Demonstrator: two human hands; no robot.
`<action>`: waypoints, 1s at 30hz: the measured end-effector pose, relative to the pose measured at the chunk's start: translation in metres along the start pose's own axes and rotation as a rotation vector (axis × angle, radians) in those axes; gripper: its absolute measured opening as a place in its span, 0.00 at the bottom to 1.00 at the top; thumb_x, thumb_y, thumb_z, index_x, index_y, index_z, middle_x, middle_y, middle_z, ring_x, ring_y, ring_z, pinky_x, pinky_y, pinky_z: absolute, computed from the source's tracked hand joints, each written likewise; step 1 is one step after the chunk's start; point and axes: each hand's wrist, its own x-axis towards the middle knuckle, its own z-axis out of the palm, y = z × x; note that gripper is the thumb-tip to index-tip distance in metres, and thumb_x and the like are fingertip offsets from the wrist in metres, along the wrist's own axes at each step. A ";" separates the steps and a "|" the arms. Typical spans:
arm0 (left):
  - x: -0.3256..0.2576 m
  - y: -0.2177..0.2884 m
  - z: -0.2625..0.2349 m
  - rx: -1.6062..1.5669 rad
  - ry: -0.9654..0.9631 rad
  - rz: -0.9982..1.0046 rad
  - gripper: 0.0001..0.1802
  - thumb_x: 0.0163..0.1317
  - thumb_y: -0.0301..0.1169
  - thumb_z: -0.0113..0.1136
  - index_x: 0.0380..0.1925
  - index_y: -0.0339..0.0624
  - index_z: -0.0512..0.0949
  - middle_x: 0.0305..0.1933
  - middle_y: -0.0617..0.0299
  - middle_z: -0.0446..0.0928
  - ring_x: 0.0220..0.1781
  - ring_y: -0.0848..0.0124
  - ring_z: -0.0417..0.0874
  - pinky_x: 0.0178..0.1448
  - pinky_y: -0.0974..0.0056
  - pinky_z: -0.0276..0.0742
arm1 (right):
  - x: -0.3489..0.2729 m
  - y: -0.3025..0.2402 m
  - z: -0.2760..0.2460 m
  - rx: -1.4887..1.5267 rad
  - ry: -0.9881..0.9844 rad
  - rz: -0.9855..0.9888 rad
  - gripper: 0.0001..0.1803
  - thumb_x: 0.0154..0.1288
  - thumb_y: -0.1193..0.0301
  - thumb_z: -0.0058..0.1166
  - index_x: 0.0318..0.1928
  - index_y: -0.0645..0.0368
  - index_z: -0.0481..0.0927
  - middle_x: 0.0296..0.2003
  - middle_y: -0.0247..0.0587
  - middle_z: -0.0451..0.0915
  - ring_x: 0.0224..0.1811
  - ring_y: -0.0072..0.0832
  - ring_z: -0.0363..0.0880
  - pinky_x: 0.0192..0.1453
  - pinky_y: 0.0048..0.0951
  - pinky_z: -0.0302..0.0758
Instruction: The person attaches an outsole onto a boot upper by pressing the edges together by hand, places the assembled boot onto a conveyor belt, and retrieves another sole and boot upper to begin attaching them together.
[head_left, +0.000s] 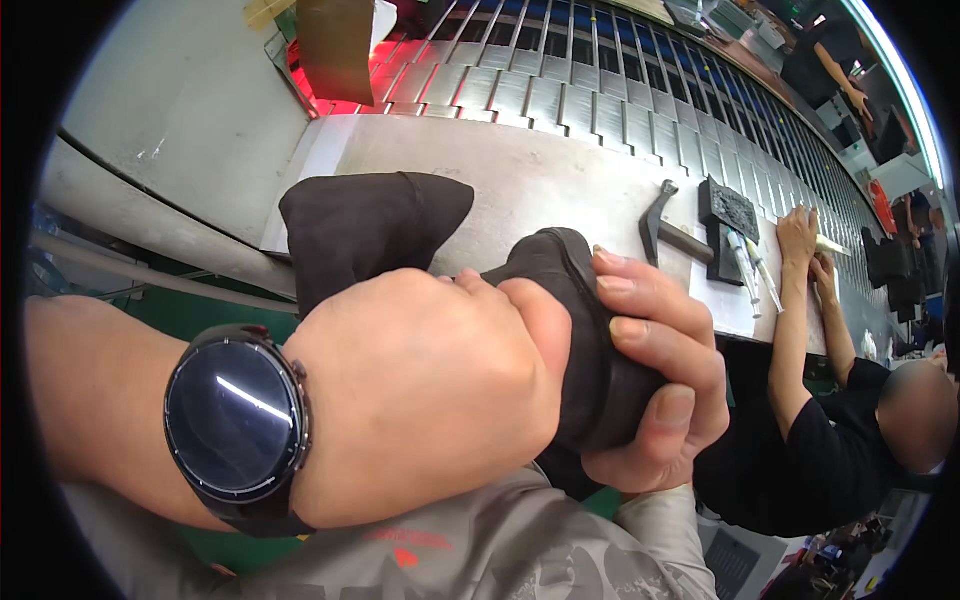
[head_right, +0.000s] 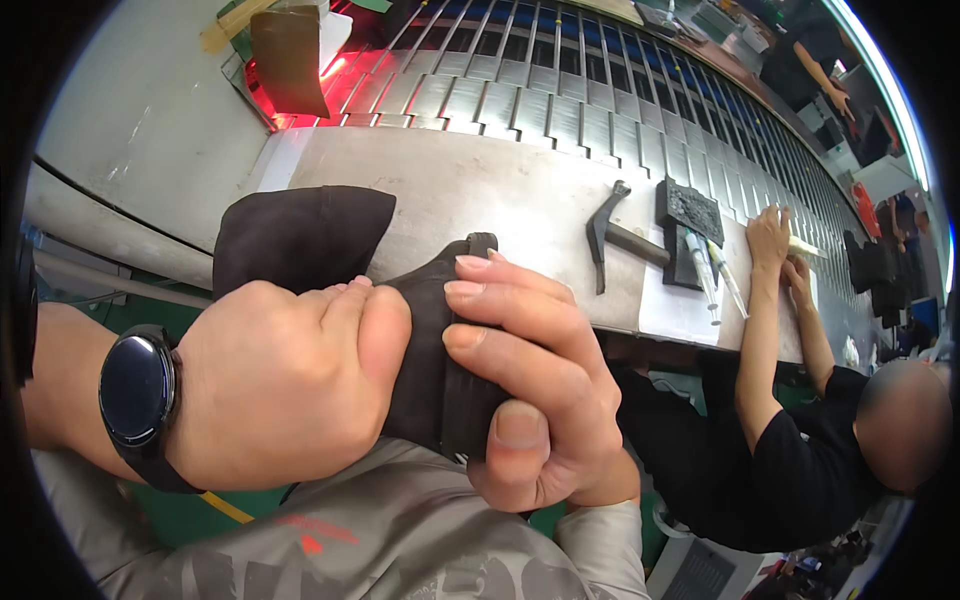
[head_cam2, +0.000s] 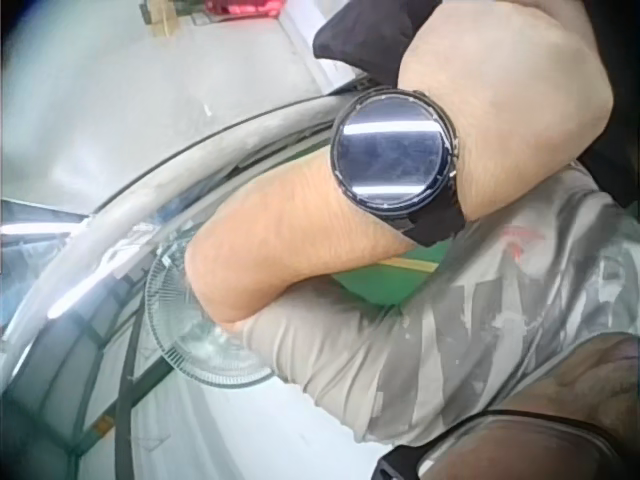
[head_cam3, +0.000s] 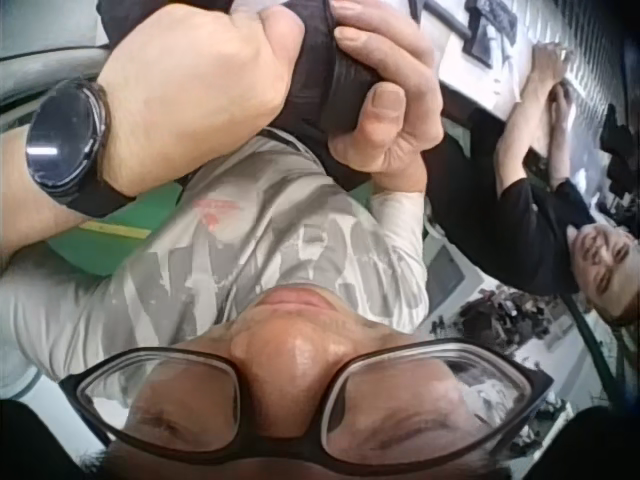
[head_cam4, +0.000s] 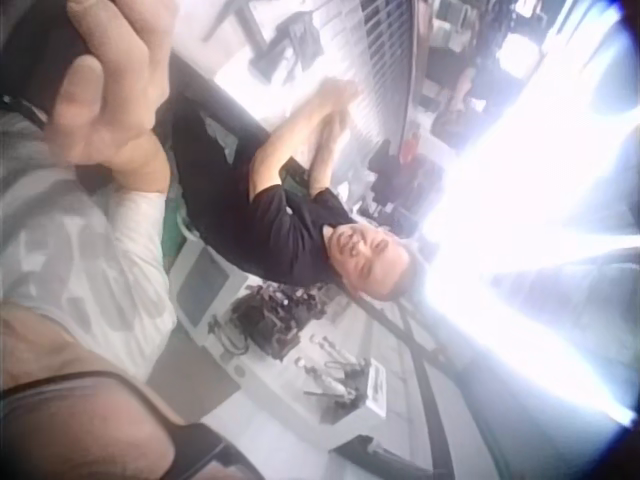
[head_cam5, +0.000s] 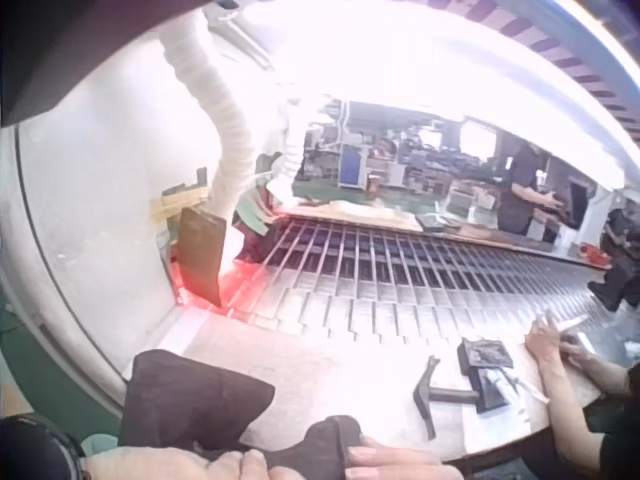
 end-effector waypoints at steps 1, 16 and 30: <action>0.000 0.000 -0.001 0.011 -0.014 0.000 0.09 0.60 0.25 0.59 0.36 0.27 0.76 0.28 0.47 0.81 0.26 0.61 0.87 0.24 0.59 0.81 | 0.002 0.000 -0.001 -0.010 -0.024 -0.010 0.23 0.85 0.61 0.41 0.55 0.72 0.79 0.55 0.70 0.82 0.59 0.61 0.84 0.69 0.60 0.78; -0.032 -0.003 0.030 0.051 0.218 0.081 0.20 0.58 0.25 0.61 0.47 0.17 0.81 0.49 0.29 0.86 0.48 0.45 0.92 0.52 0.52 0.89 | -0.029 0.007 0.014 -0.089 -0.147 -0.140 0.39 0.72 0.42 0.62 0.67 0.61 0.74 0.70 0.75 0.71 0.76 0.73 0.67 0.78 0.68 0.66; -0.055 -0.049 0.232 -0.844 0.648 -0.343 0.51 0.64 0.48 0.71 0.79 0.28 0.63 0.82 0.33 0.64 0.85 0.39 0.64 0.87 0.38 0.54 | -0.003 0.088 0.016 -0.955 -0.760 0.024 0.51 0.42 0.66 0.81 0.72 0.61 0.77 0.76 0.56 0.70 0.78 0.52 0.70 0.83 0.68 0.55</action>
